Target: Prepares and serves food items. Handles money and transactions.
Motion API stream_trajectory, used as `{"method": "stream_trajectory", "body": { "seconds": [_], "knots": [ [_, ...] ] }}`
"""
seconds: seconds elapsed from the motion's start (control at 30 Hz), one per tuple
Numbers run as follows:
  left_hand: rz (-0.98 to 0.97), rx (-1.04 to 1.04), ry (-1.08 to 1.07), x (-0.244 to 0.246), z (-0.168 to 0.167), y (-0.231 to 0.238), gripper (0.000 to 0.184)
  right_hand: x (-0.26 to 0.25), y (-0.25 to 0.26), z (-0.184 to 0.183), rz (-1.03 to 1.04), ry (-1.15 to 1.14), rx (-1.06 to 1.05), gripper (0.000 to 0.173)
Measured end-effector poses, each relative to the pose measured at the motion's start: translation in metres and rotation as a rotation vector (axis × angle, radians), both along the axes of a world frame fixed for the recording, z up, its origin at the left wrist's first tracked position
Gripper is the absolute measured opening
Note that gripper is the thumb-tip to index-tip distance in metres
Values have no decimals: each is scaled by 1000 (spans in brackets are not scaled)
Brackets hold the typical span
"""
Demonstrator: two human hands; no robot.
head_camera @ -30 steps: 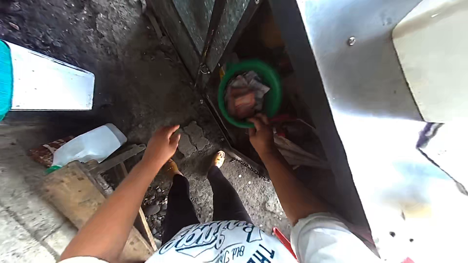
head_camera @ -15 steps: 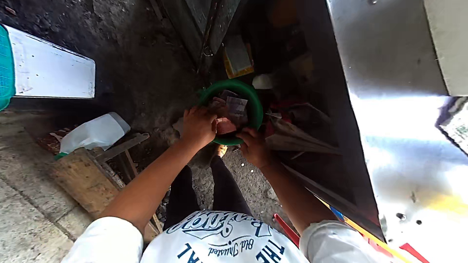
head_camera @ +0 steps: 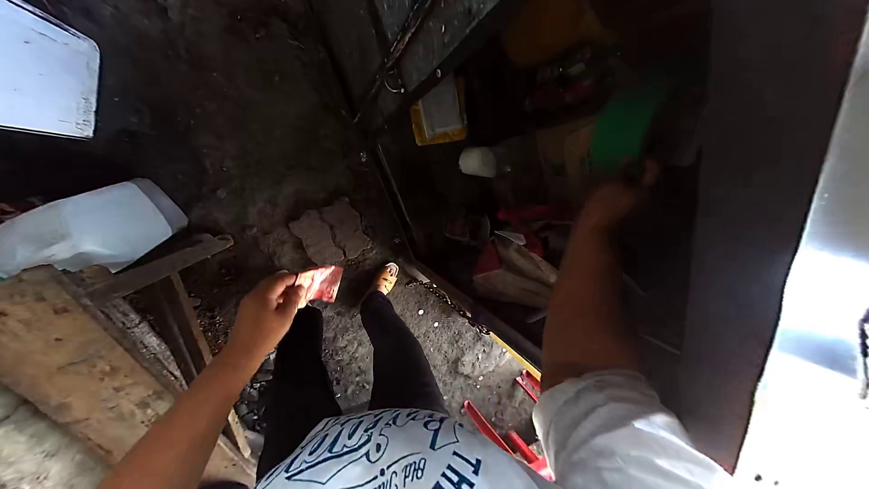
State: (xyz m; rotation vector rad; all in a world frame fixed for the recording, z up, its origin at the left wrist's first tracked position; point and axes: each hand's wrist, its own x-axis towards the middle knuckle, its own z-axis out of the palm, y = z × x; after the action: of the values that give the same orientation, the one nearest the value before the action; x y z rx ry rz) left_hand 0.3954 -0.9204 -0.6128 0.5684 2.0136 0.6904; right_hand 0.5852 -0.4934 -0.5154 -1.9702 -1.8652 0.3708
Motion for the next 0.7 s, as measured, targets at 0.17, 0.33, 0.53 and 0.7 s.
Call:
{"method": "stream_trajectory", "body": {
  "seconds": [0.17,0.33,0.53,0.7],
  "knots": [
    [2,-115,-39,10,-2,-36,35,-47,14,30,-196,-111,-74,45],
    [182,-140,-23,0,-9,-54,34,-51,29,31,-292,-125,-29,59],
    [97,-54,-18,-21,32,-43,30,-31,-29,8,190,-137,-393,49],
    [-492,219,-150,-44,130,-34,18,-48,-156,58,1076,-104,-1143,48]
  ]
}}
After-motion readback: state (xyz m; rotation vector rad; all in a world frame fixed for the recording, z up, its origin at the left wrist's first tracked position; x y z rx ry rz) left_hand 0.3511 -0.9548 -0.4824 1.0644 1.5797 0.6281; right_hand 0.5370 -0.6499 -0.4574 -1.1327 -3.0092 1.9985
